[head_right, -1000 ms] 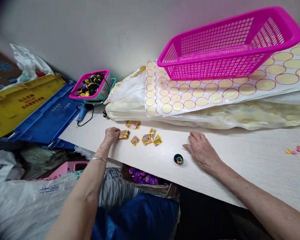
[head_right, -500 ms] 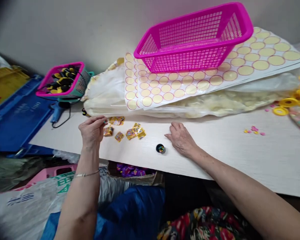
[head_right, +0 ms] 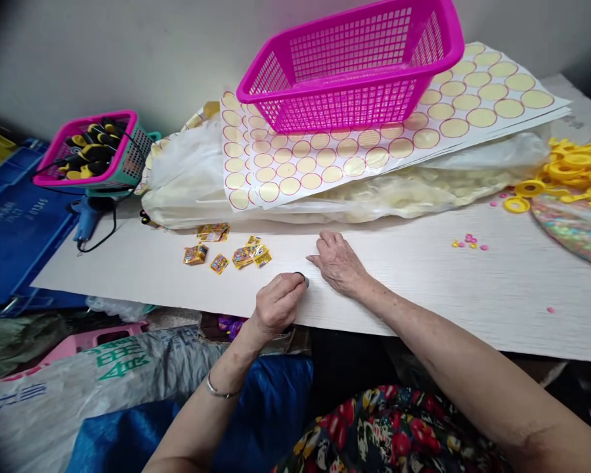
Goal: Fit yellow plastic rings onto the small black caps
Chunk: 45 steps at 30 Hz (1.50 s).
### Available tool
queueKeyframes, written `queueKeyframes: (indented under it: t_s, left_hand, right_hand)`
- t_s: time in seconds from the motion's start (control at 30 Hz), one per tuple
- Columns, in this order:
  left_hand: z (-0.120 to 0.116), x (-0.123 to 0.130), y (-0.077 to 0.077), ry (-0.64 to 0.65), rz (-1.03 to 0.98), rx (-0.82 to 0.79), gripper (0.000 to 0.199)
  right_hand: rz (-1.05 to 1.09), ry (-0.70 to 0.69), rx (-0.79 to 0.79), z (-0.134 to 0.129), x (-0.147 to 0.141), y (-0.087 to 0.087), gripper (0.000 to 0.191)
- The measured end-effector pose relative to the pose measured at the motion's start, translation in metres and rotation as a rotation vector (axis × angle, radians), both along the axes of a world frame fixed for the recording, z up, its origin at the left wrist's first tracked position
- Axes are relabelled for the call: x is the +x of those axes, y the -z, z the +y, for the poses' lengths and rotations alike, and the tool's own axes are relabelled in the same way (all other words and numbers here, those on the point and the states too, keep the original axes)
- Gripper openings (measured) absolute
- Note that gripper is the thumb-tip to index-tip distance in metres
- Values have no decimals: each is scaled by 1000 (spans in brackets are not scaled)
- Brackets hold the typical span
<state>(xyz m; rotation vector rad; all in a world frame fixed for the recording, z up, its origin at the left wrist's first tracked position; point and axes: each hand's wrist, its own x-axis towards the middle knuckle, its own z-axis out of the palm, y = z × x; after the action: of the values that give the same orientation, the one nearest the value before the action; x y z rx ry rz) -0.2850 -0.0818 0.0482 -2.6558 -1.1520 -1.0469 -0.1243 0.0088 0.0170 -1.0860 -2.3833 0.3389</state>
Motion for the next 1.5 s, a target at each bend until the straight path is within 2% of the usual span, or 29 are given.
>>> queueKeyframes:
  t_s: [0.17,0.37,0.53,0.77,0.93,1.07,1.17,1.23,1.3,1.33,1.4,1.43,1.5]
  left_hand:
    - [0,2,2,-15,-1,29,24]
    - [3,0,4,-143,-75,74,25]
    - [6,-5,8,-179,-119,64,25]
    - [14,-7,7,-298,-310,-23,14]
    - [19,-10,8,-375,-334,7,15]
    - [16,-23,-4,-511,-376,40,14]
    - [14,-59,-25,-745,-443,177,13]
    - [15,-98,-36,-990,-545,259,15]
    - [17,-146,-38,-1225,-648,268,22]
    - [17,-171,-36,-1328,-709,225,24]
    - [15,-219,-27,-1478,-797,3,28]
    - [14,-240,-21,-1502,-826,-143,29]
    - [12,-272,-8,-1429,-797,-360,35]
  right_hand:
    - [33,-47,-5,0,2,1,24]
    - [53,-49,30,1,1,7,28]
    - [40,-40,27,-1,1,3,26]
    - [30,-29,-16,0,1,-2,24]
    - [27,-32,-39,-1,2,-5,24]
    - [30,-33,-55,-1,3,-4,23]
    - [26,-29,-58,-1,4,-3,23]
    - [32,-36,-52,-2,5,-3,22]
    - [51,-52,-43,-4,7,-2,22]
    - [60,-60,-36,-4,8,0,23]
    - [78,-52,-11,-4,9,6,26]
    - [85,-45,-1,-3,9,9,28]
    - [87,-41,20,-2,9,16,31]
